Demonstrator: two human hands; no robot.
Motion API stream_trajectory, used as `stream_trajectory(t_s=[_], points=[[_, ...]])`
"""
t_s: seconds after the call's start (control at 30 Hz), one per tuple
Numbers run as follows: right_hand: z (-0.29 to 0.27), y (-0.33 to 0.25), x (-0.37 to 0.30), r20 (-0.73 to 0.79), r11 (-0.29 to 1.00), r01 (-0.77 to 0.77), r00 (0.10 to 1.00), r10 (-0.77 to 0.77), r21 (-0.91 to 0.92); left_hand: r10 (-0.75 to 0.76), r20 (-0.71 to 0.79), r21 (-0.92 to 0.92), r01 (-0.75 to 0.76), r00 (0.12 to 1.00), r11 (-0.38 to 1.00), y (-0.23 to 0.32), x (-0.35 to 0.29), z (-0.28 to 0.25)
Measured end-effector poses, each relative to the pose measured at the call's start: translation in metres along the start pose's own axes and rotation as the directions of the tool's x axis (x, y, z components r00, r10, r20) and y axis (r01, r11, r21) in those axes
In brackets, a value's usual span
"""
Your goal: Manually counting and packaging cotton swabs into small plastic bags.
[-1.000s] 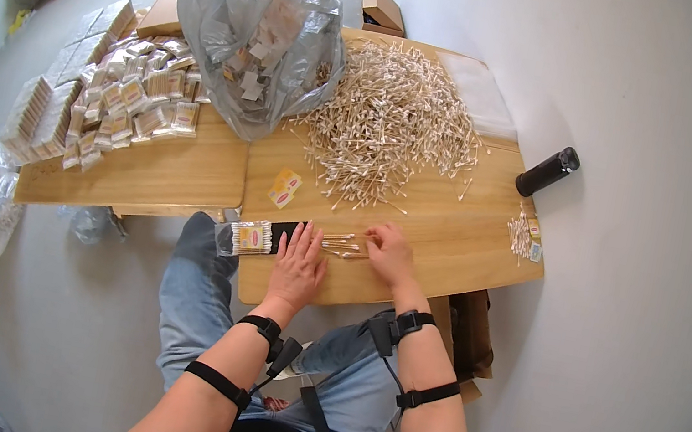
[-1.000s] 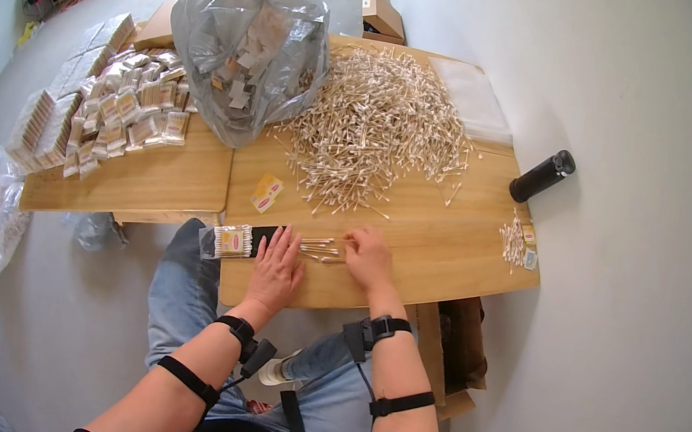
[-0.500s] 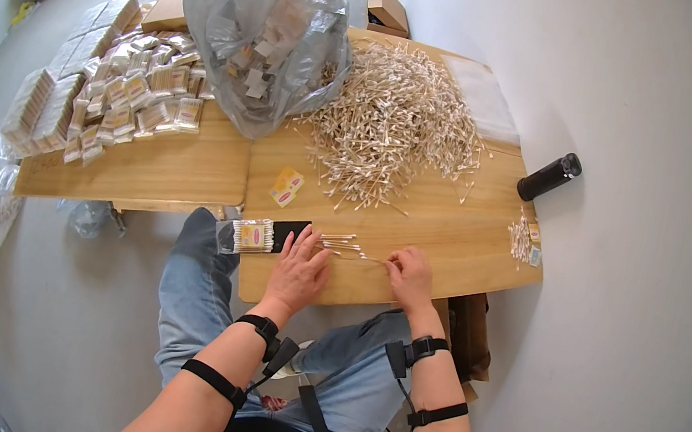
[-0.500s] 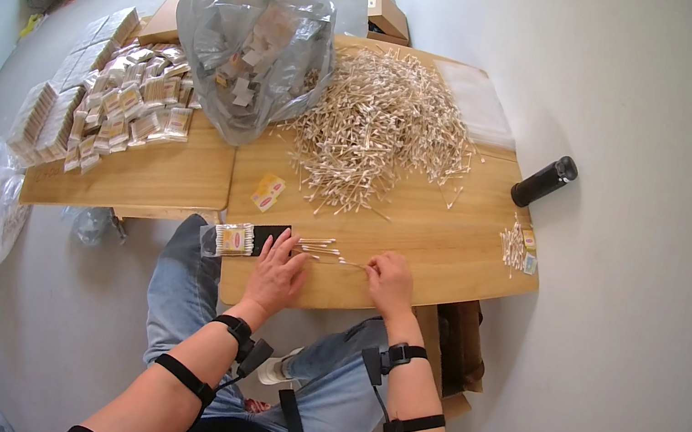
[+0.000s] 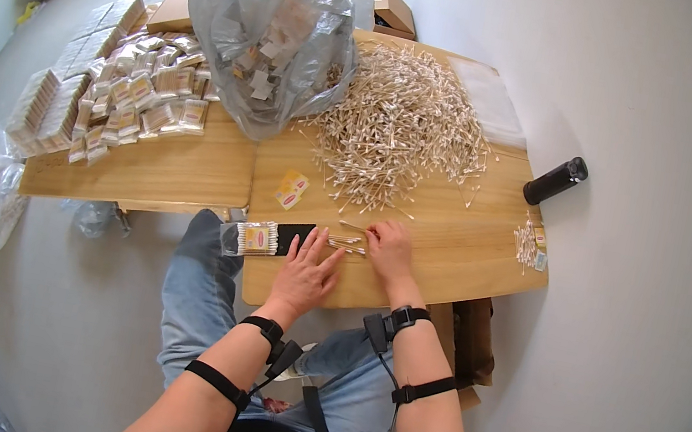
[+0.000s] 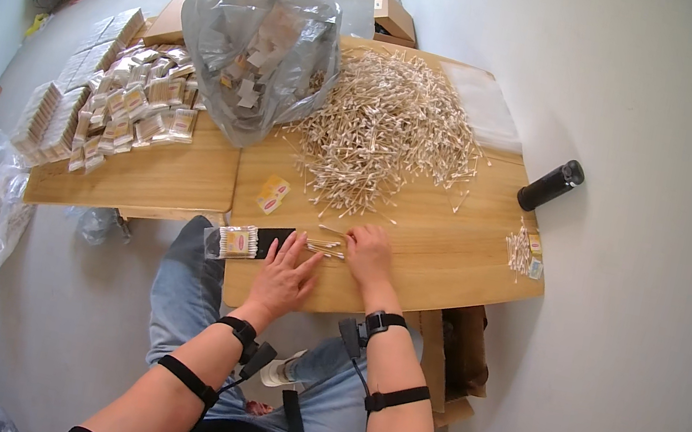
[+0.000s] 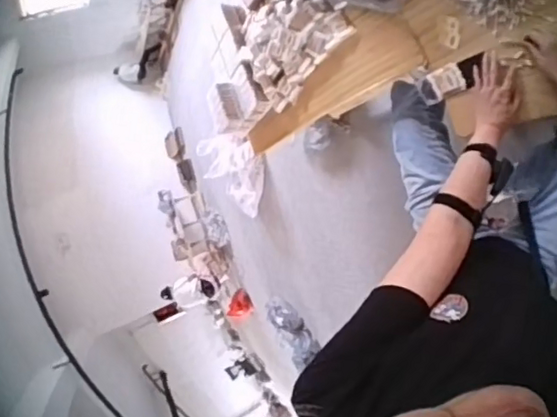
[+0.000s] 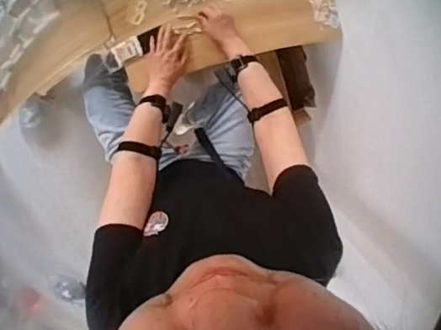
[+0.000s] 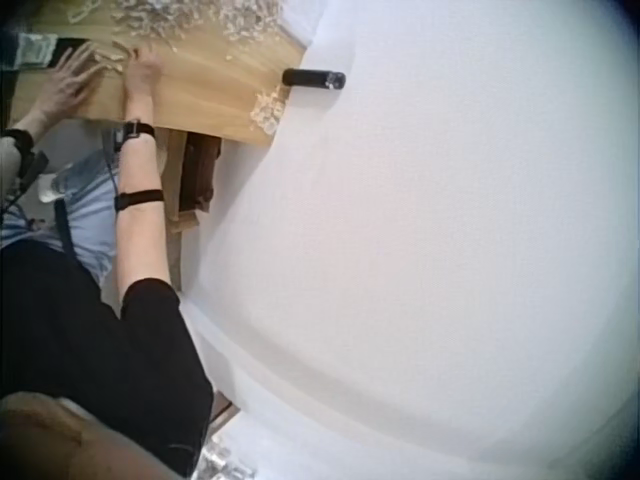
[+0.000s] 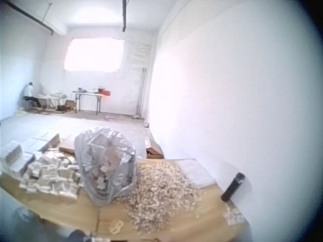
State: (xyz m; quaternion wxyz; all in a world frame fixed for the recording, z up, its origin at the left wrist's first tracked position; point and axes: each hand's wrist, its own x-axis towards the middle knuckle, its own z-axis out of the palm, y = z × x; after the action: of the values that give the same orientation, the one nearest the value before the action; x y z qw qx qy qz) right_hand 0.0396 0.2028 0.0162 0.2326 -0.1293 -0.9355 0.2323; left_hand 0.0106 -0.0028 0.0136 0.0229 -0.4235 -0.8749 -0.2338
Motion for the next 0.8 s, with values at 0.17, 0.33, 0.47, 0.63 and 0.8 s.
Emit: stream_trajectory(t_s=[0.17,0.33,0.47,0.63,0.8], points=[[0.005,-0.004,0.001,0.099,0.999,0.005,0.995,-0.01,0.051,-0.016,0.028,-0.004,0.017,0.999,1.0,0.003,0.002,0.001],[0.0,-0.01,-0.008,0.115,0.988,-0.021,0.993,0.003,0.156,-0.071,-0.025,-0.048,0.07,0.997,0.996,-0.001,-0.001,0.006],[-0.003,-0.013,-0.022,0.041,0.937,-0.149,0.989,0.144,0.317,-0.06,-0.036,-0.05,0.058,0.998,0.997,-0.001,-0.002,0.011],[0.0,-0.022,-0.021,0.006,0.988,-0.008,1.0,0.008,0.153,-0.081,-0.046,-0.052,0.079,0.996,0.996,-0.002,-0.003,0.012],[0.001,-0.019,-0.004,0.074,0.996,-0.063,0.996,0.059,0.055,-0.053,-0.103,-0.13,0.04,0.993,0.991,-0.002,0.001,0.014]])
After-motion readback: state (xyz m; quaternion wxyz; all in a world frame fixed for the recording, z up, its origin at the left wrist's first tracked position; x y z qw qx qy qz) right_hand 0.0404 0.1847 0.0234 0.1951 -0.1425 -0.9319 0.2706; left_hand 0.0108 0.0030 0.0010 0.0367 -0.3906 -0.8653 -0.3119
